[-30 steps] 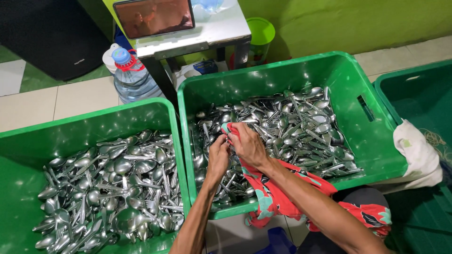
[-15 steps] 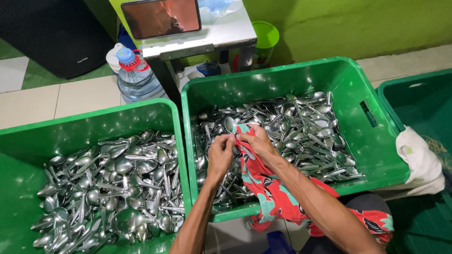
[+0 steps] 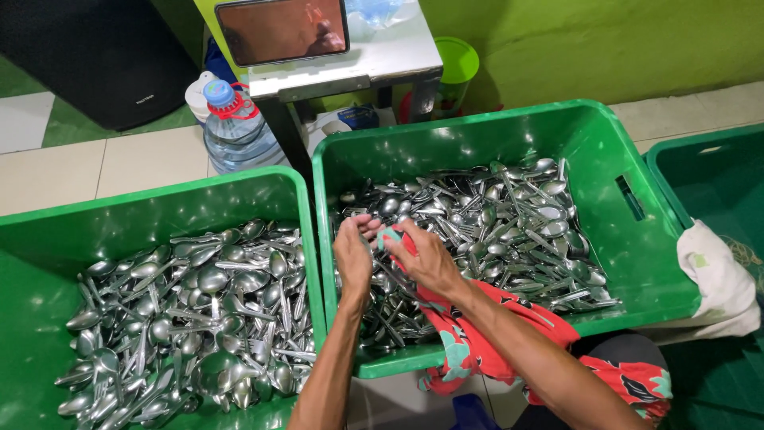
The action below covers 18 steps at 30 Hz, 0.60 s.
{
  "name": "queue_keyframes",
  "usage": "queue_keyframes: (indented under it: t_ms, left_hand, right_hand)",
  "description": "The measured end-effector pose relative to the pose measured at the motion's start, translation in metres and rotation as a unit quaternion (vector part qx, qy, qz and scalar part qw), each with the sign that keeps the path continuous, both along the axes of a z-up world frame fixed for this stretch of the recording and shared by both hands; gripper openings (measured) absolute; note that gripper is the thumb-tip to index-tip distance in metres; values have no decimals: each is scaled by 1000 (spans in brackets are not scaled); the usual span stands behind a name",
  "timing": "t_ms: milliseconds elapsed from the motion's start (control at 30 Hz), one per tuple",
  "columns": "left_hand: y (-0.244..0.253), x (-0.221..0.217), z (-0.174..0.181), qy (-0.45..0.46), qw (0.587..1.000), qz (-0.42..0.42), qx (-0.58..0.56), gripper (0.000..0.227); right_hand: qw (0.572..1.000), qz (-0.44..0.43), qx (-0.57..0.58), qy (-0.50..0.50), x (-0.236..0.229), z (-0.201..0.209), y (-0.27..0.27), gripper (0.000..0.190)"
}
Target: Wiping and polishing metal spoons and forks with a cloth.
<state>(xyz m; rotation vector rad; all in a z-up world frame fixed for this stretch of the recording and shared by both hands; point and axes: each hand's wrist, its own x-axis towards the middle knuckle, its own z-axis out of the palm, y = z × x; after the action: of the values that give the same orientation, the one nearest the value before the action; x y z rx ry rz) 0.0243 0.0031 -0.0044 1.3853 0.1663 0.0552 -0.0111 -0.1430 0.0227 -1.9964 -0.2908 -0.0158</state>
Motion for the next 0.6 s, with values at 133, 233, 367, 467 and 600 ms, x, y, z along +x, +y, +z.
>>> queue_keyframes:
  t_ms: [133, 233, 367, 467, 600]
  left_hand:
    - [-11, -1, -10, 3, 997, -69, -47, 42]
    - [-4, -5, 8, 32, 994, -51, -88, 40]
    - [17, -3, 36, -23, 999, 7, 20, 43]
    - [52, 18, 49, -153, 974, 60, 157, 38]
    - [120, 30, 103, -258, 953, 39, 157, 36]
  right_hand:
    - [988, 13, -106, -114, 3, 1, 13, 33]
    - [965, 61, -185, -177, 3, -17, 10, 26]
    - [969, 101, -168, -151, 0, -32, 9, 22]
    - [986, 40, -108, -120, 3, -32, -2, 21]
    - [972, -217, 39, -86, 18, 5, -33, 16]
